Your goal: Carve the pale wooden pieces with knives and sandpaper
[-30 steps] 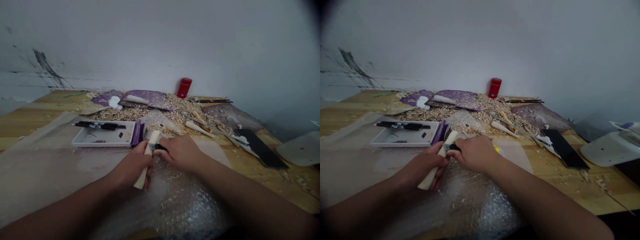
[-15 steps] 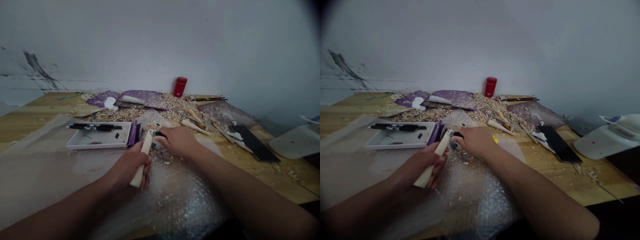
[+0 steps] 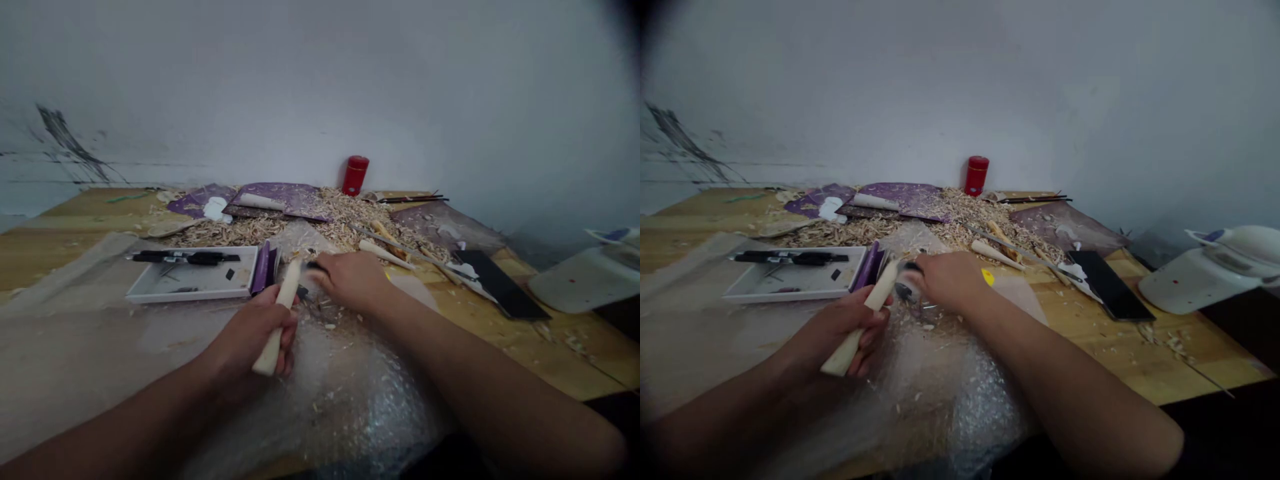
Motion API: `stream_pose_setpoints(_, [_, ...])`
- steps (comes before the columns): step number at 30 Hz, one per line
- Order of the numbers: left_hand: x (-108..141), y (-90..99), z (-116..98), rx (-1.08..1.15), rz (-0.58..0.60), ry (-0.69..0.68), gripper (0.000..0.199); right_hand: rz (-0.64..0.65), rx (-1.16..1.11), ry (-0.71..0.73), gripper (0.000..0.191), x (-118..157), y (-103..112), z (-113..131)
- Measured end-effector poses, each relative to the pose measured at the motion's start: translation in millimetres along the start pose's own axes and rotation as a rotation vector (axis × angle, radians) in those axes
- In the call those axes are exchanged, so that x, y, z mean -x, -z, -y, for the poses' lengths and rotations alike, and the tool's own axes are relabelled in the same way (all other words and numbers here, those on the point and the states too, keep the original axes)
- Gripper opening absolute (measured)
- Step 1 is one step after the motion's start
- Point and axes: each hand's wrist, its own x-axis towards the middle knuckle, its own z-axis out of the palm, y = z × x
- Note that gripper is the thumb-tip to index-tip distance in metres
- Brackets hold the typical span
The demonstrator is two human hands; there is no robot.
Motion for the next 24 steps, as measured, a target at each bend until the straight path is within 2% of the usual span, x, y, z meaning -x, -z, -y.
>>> stream_pose_setpoints(1, [2.8, -1.1, -0.5, -0.014, 0.029, 0.012, 0.021, 0.037, 0.029, -0.11, 0.063, -2.0, 0.9, -8.7])
stream_pose_setpoints(2, [5.0, -1.7, -1.1, -0.011, 0.066, 0.026, 0.023, 0.021, 0.053, -0.214, 0.063, -3.5, 2.0, -17.0])
stream_pose_setpoints(4, [6.4, -0.8, -1.9, 0.008, 0.057, -0.003, 0.021, -0.089, 0.047, -0.278, 0.062, -3.9, 4.4, -27.7])
stream_pose_setpoints(6, [3.9, 2.0, -2.0, 0.07, 0.052, -0.049, 0.017, -0.111, 0.013, -0.209, 0.06, -0.8, 6.2, -25.8])
stream_pose_setpoints(10, [-3.1, 7.1, -1.0, 0.136, 0.152, -0.054, 0.015, -0.073, -0.056, 0.022, 0.056, 10.7, 6.8, 1.6])
stream_pose_setpoints(13, [-4.5, 8.0, -1.3, 0.125, 0.145, -0.062, 0.015, -0.046, -0.099, 0.144, 0.053, 16.9, 6.1, 17.4])
stream_pose_setpoints(19, [-6.1, 8.8, -2.4, 0.071, 0.097, -0.023, 0.018, 0.0, -0.119, 0.269, 0.05, 22.1, 6.0, 28.2])
stream_pose_setpoints(24, [-6.4, 10.5, -0.5, 0.074, 0.132, -0.008, 0.016, 0.024, -0.128, 0.313, 0.053, 23.9, 5.5, 33.3])
